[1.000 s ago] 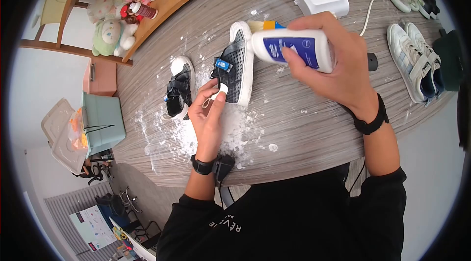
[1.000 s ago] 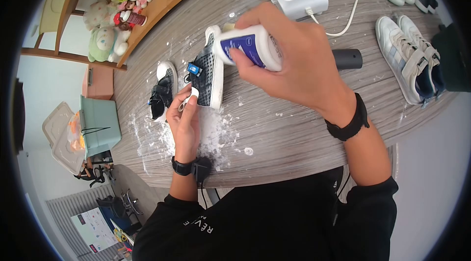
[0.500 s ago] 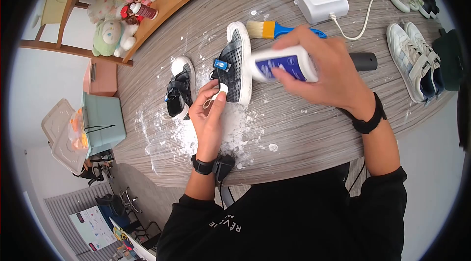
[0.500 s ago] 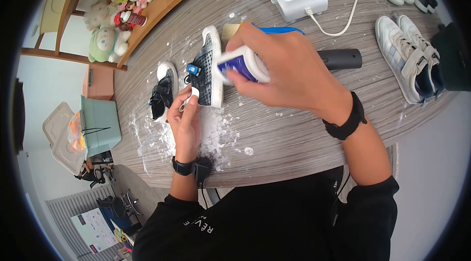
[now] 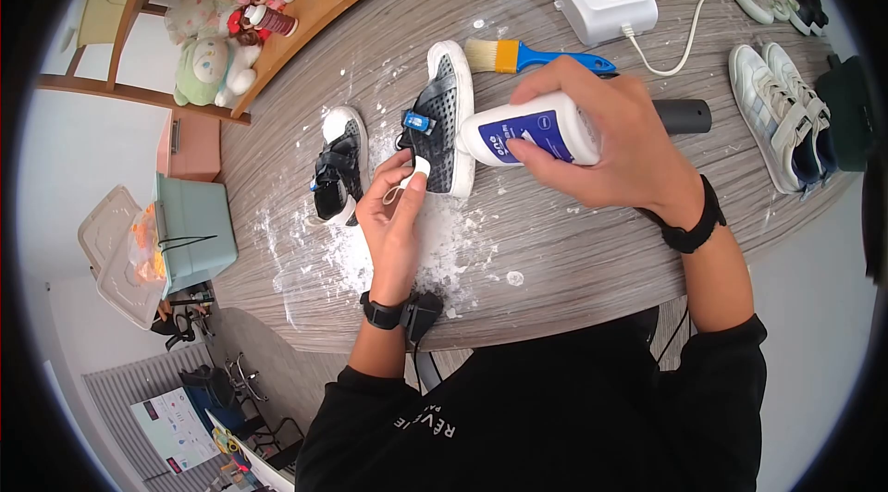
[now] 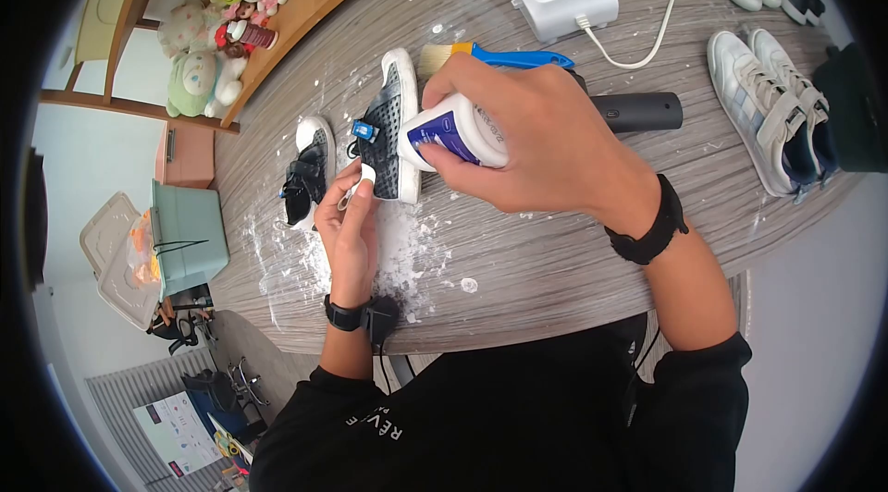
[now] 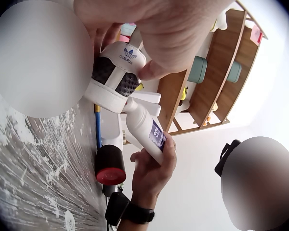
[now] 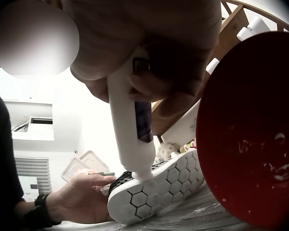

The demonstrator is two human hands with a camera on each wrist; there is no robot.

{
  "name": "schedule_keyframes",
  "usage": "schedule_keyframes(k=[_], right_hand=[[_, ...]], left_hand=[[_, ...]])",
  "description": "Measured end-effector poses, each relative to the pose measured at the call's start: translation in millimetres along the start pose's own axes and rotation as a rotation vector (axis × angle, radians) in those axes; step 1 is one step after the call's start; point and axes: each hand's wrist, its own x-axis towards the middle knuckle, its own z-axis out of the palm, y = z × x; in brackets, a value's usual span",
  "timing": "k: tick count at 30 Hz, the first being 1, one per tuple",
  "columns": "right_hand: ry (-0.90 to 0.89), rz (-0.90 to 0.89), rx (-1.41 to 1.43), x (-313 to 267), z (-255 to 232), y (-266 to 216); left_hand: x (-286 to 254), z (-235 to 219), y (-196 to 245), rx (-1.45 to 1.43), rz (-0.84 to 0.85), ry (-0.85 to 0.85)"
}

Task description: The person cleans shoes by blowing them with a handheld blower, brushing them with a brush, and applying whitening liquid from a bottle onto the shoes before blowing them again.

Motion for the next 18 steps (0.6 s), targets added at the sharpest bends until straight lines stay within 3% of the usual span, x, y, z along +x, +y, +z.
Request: schedule_keyframes(k=[2, 4, 5, 7, 9, 11, 12, 15, 16, 18], right_hand=[[0.009, -0.018, 0.032, 2, -1, 2], [0.275, -0.132, -0.222, 7, -7, 9], [0.275, -0.133, -0.22, 8, -16, 4], [0.224, 0.567, 0.757, 10, -39, -8], [0.251, 0.581, 0.769, 9, -35, -6], [0.265, 0.25, 0.228, 10, -19, -6], [0.204, 0.361, 0.426, 10, -21, -7], [0.257, 0.276, 0.22, 8, -15, -6], [0.206, 0.363, 0.406, 9, -20, -9], [0.279, 0.326, 0.361, 9, -15, -6]], left_hand=[[0, 0, -1, 0.005, 0.005, 0.0], [0, 3, 3, 0.024, 0.003, 0.027], [0, 5, 4, 0.043, 0.0, 0.049], [0, 5, 3, 0.032, 0.003, 0.048], [1, 3, 1, 0.023, 0.006, 0.047], [0, 0, -2, 0.002, 0.016, 0.012], [0, 0, -2, 0.002, 0.014, 0.006], [0, 2, 0, 0.001, 0.023, 0.022], [0, 3, 2, 0.004, 0.007, 0.028], [-1, 3, 3, 0.006, -0.012, 0.03]])
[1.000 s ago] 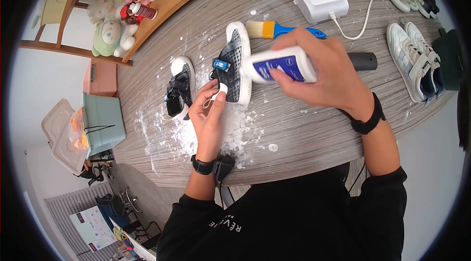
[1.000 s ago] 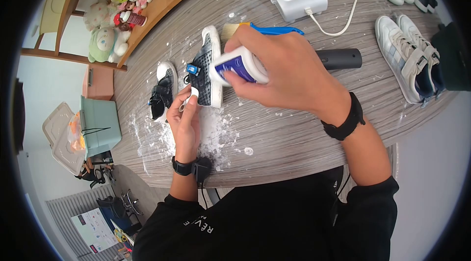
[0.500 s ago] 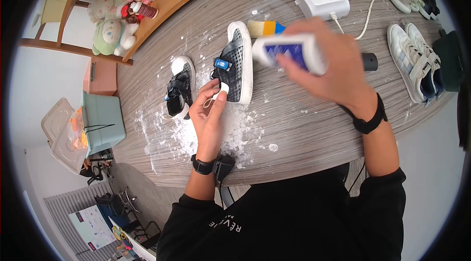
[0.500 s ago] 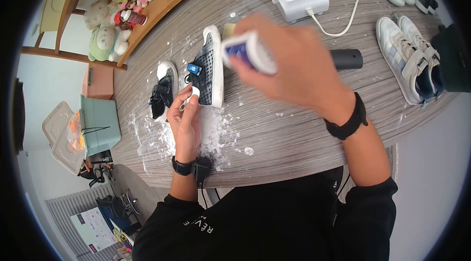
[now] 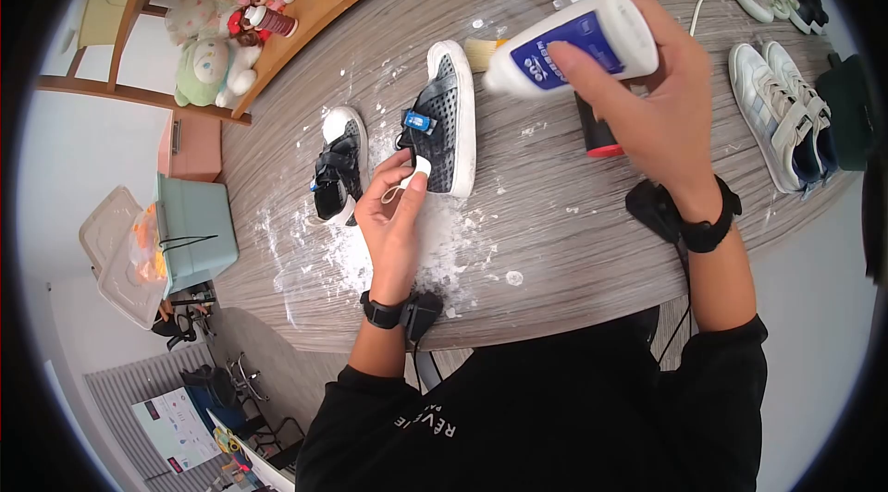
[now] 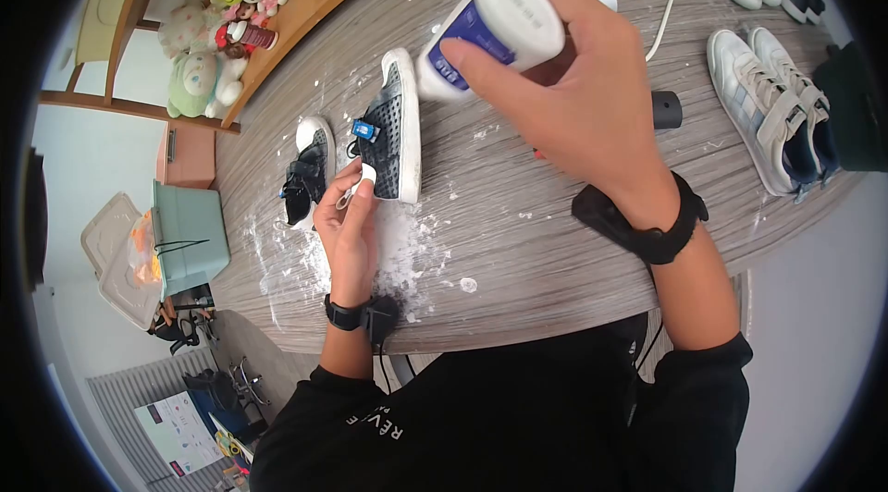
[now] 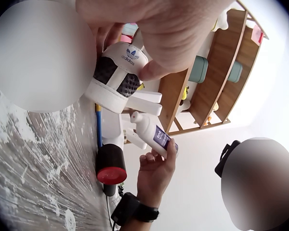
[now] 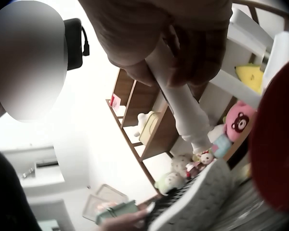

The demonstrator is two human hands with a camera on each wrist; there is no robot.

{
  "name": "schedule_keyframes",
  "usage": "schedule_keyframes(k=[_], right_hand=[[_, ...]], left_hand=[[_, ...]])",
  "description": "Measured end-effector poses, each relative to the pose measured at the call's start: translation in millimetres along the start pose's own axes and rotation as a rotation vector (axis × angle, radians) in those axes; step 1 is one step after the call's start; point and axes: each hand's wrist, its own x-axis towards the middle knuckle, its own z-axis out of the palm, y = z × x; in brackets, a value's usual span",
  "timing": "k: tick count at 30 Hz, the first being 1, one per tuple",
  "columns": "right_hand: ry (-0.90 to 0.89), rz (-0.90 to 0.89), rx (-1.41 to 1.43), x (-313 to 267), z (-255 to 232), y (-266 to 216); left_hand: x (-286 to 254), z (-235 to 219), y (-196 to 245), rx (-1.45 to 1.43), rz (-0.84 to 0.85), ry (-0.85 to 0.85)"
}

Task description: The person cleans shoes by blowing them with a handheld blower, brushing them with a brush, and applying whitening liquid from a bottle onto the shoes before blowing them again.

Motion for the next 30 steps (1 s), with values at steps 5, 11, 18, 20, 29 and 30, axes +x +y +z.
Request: schedule_keyframes(k=[5, 11, 18, 20, 29, 30], right_hand=[[0.092, -0.091, -0.09, 3, 1, 10], [-0.001, -0.028, -0.147, 0, 2, 5], [-0.021, -0.049, -0.279, -3, 5, 2], [-0.006, -0.11, -0.327, -3, 4, 3], [-0.003, -0.134, -0.237, -6, 3, 4], [-0.004, -0.135, -0.237, -7, 4, 2]], left_hand=[[-1, 1, -1, -0.056, 0.137, 0.013], [4, -7, -5, 0.075, 0.449, -0.027], [4, 7, -1, 0.011, 0.222, 0.125], [6, 1, -4, 0.02, 0.2, 0.096], [-3, 10, 13, 0.093, 0.197, -0.054], [-3, 12, 12, 0.094, 0.198, -0.053]])
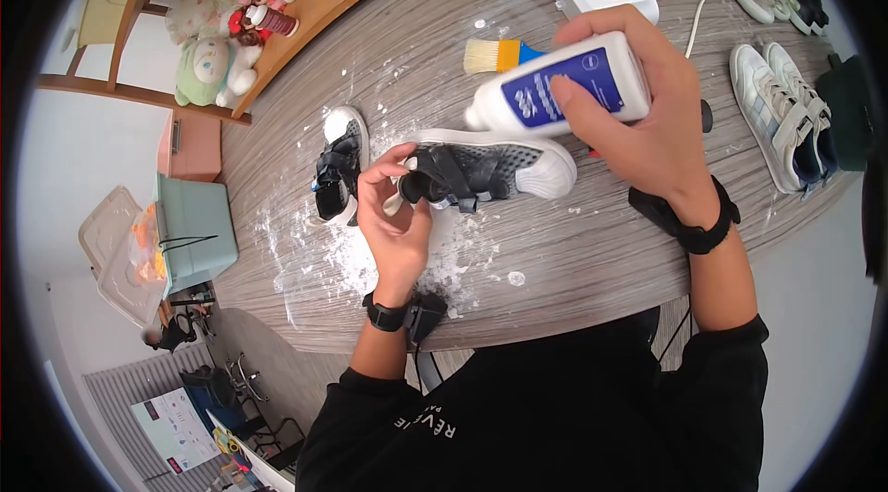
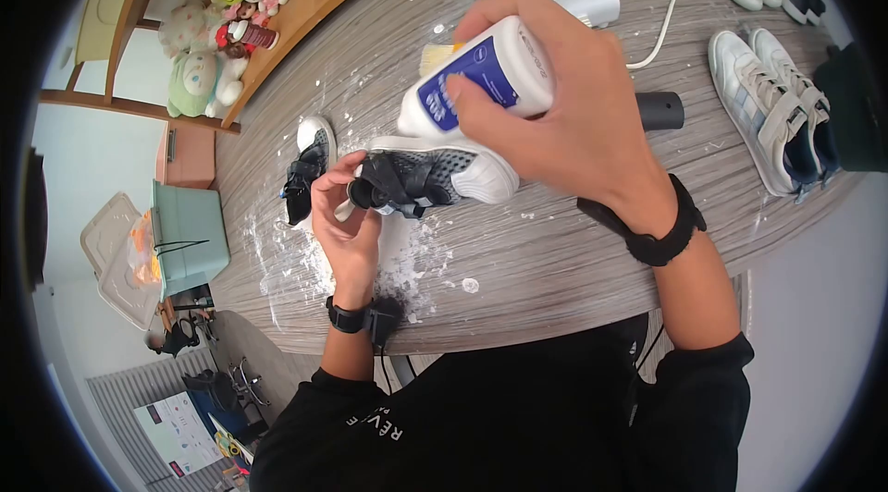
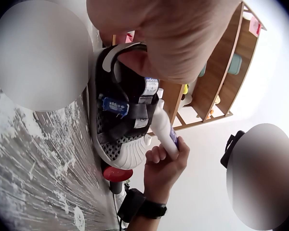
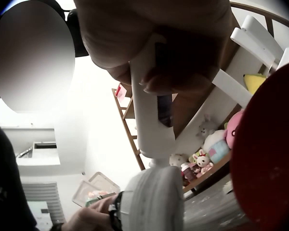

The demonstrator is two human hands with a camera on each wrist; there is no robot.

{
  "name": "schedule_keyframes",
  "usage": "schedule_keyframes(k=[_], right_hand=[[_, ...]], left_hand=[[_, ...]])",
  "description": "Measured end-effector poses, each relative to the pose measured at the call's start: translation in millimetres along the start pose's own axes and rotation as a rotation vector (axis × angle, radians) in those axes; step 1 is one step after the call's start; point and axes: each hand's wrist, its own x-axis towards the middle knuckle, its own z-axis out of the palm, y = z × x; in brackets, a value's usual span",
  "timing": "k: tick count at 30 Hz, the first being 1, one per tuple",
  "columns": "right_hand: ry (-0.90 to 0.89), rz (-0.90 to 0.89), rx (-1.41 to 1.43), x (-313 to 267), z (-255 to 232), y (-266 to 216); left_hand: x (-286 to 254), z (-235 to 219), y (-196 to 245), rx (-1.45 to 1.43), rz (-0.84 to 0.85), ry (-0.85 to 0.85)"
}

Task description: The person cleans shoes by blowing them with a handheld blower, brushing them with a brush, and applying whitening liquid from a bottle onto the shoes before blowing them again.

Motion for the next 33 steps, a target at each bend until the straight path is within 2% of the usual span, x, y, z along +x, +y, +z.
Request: schedule_keyframes(k=[2, 5, 7, 9, 10, 12, 15, 19, 20, 22, 26, 28, 29, 33], right_hand=[[-0.136, 0.002, 0.195, -2, 1, -4], [-0.224, 0.023, 0.098, -6, 7, -5], [-0.227, 0.031, 0.097, -6, 6, -5], [-0.161, -0.1, -0.042, -3, -2, -8], [-0.163, -0.103, -0.039, -2, -8, -9], [-0.164, 0.034, 0.087, 0, -21, -10], [-0.201, -0.027, 0.183, 1, -23, -8], [-0.21, -0.058, 0.117, -4, -8, -15], [-0.164, -0.176, 0.047, -4, 2, -6], [-0.171, -0.2, 0.028, -6, 11, -3], [-0.196, -0.189, 0.0, -4, 7, -5], [-0.204, -0.184, 0.008, -3, 5, -5], [-0.197, -0.143, 0.044, -3, 4, -6], [-0.164, -0.097, 0.122, -2, 4, -4]], left_hand=[[1, 2, -2, -0.024, 0.062, -0.022], [0, -3, -2, 0.044, 0.043, -0.046], [2, -14, -12, 0.008, 0.104, -0.077], [4, -18, -16, -0.027, 0.167, -0.104], [4, -18, -15, -0.09, 0.124, -0.085], [3, -13, -11, -0.151, 0.061, -0.029], [1, -14, -9, -0.117, 0.056, -0.026], [1, -16, -12, -0.108, 0.063, -0.054], [0, -15, -10, -0.105, 0.052, -0.139], [0, -13, -3, -0.024, 0.074, -0.281], [-2, -4, 2, -0.043, 0.073, -0.337], [-3, 7, 10, -0.094, -0.086, -0.258], [-2, 6, 8, -0.097, -0.085, -0.254], [1, -4, 5, 0.044, -0.138, -0.37]])
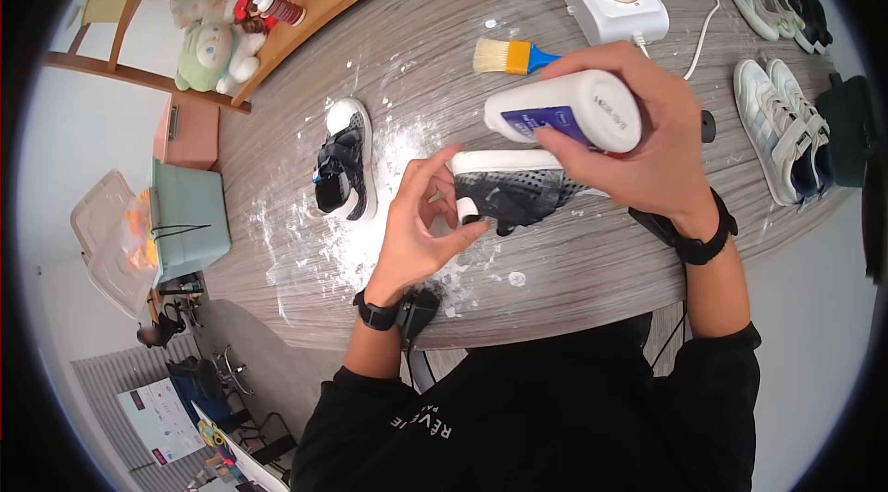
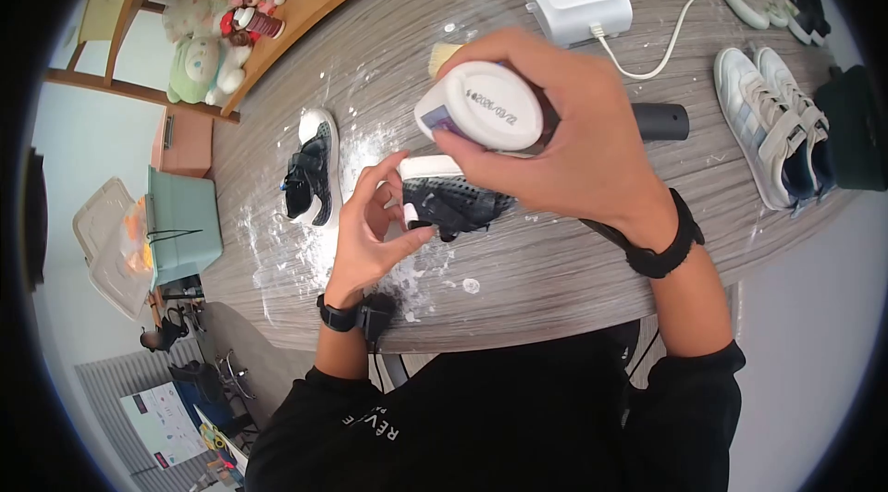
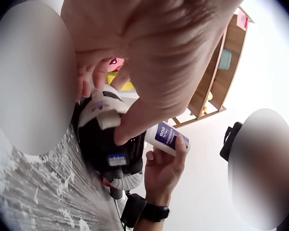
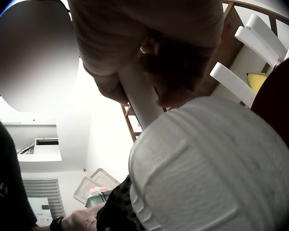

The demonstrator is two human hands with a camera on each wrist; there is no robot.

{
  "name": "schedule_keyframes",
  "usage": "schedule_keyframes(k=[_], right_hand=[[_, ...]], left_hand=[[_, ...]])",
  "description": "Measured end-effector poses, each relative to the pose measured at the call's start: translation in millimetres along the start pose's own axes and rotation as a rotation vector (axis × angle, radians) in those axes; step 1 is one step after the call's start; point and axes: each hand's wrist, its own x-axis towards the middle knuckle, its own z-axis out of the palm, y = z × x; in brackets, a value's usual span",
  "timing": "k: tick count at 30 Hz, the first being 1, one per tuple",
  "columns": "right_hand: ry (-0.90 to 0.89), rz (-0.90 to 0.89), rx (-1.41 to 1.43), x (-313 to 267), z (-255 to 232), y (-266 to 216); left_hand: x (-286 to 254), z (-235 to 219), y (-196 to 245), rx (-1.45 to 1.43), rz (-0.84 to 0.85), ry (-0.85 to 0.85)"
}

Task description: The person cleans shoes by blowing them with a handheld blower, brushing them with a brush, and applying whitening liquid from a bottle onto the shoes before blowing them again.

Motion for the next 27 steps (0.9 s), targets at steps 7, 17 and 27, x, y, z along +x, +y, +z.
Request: schedule_keyframes(k=[7, 17, 27], right_hand=[[0.163, -0.006, 0.098, 1, -9, -5], [0.262, -0.073, 0.065, 4, -6, -2], [0.234, 0.023, -0.216, 3, -1, 5]], left_hand=[[1, -10, 8, 0.019, 0.045, -0.062], [2, -24, 1, 0.203, 0.088, 0.334], [2, -13, -7, 0.318, 0.283, 0.363]])
